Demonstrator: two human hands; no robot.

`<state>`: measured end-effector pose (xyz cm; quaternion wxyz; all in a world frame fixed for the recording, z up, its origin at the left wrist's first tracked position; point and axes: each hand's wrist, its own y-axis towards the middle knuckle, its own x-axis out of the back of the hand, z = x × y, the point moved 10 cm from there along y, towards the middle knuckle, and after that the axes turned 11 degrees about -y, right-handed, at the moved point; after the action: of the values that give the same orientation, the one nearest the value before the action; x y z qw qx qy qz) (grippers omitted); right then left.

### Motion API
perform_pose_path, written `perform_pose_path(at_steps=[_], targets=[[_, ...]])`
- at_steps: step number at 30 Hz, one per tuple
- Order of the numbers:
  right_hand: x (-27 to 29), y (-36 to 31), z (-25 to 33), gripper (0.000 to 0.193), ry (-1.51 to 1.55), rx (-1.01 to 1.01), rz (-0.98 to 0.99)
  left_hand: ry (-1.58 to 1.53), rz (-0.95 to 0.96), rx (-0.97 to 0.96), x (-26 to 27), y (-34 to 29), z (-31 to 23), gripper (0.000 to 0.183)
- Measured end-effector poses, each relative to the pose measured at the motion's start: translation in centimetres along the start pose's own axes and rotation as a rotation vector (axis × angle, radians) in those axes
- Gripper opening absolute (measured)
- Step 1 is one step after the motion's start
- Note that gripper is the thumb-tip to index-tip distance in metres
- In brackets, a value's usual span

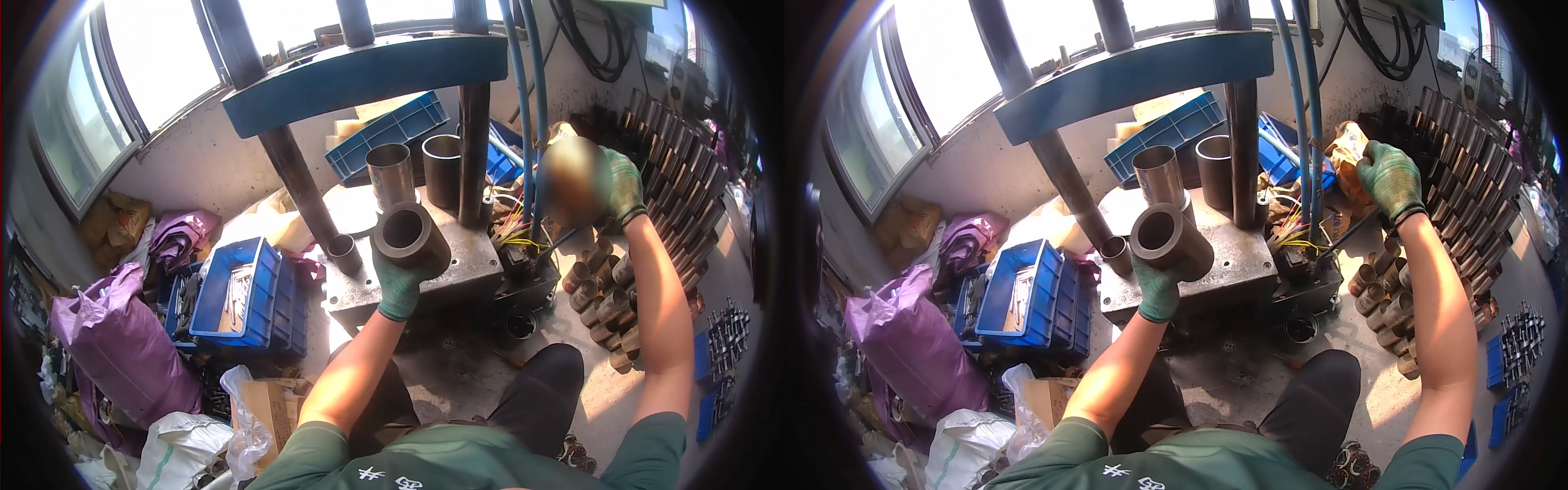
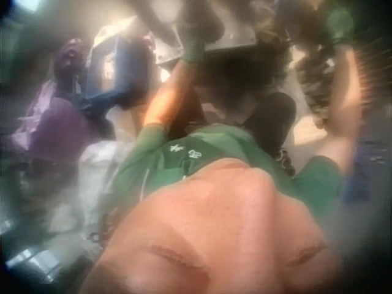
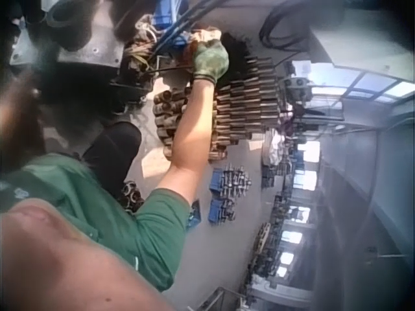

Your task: The person retrieves metal motor casings containing coils from a wire bin, presses the internal coils out of the casings using a hydraulic press machine, and stacks the separated parts on the floor.

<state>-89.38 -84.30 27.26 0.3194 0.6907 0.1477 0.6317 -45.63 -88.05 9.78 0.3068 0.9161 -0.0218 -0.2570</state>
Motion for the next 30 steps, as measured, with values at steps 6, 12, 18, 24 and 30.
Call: perform_pose_path(at_steps=[6,12,18,24,30], targets=[[1.7,-0.6,2.4,0.026,-0.058,-0.008,-0.001,0.004,-0.062,-0.355,-0.1,8.9,-8.0,0.083],[1.8,-0.9,2.3,0.03,-0.096,0.011,0.011,0.142,-0.068,-0.402,0.2,15.9,-7.6,0.074],[-1.4,0.0,1.0,0.028,-0.12,0.035,-0.014,0.395,-0.057,-0.231,0.1,21.5,-4.2,0.071],[-1.4,-0.2,1.9,0.027,-0.066,0.088,0.028,0.464,-0.185,-0.053,-0.1,23.7,-2.4,0.08],[-0.7,-1.1,1.6,0.027,-0.041,0.111,-0.037,0.501,-0.215,0.026,-2.2,22.9,-2.2,0.08]])
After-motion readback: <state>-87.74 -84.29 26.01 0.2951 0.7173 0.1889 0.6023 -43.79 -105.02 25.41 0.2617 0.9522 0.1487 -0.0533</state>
